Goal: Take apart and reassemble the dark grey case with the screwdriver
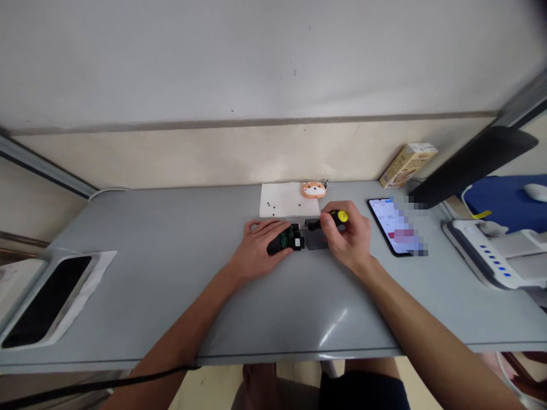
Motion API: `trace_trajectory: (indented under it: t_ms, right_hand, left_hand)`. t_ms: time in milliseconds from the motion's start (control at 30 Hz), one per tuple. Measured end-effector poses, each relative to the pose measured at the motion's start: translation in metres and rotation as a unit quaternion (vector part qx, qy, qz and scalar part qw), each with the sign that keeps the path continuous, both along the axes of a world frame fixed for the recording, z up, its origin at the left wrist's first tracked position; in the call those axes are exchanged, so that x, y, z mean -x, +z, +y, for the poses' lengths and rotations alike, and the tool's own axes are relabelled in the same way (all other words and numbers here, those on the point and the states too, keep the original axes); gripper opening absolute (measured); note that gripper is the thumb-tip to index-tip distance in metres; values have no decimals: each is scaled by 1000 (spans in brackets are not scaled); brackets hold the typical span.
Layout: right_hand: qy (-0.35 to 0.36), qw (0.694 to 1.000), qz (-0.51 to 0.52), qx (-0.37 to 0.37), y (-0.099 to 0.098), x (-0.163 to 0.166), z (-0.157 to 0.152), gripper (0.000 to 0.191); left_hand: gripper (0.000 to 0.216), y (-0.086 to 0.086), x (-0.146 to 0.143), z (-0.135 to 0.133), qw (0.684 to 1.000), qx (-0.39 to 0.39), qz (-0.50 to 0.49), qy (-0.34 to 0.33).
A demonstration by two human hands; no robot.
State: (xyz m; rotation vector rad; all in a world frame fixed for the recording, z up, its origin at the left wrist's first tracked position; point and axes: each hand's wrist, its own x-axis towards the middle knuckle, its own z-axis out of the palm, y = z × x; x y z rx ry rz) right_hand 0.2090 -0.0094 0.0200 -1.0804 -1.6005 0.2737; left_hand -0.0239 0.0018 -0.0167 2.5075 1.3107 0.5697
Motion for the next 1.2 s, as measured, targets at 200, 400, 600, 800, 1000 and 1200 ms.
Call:
trace_trajectory:
  t_ms: [200, 400, 600, 800, 1000, 1200]
  right_hand:
    - [-6, 1000, 0, 0, -2, 1, 1, 15]
    - [-9, 1000, -10, -1, -4, 1, 3, 16]
    - [-10, 1000, -16, 10, -7, 3, 4, 19]
    - [0, 1000, -18, 10, -9, 3, 4, 14]
    - [13, 999, 6, 36, -7, 6, 9, 18]
    - [71, 993, -17, 88, 10, 12, 17, 25]
  left_hand:
    - [47, 0, 0, 0, 1000, 1, -8, 3]
    - [47, 1, -2, 2, 999, 15, -26, 12]
    - [48, 1, -3, 4, 999, 29, -40, 17]
    - [44, 1, -3, 4, 999, 24, -40, 13]
    - [39, 1, -3, 3, 999, 17, -43, 8]
    - [26, 3, -4, 2, 999, 5, -38, 8]
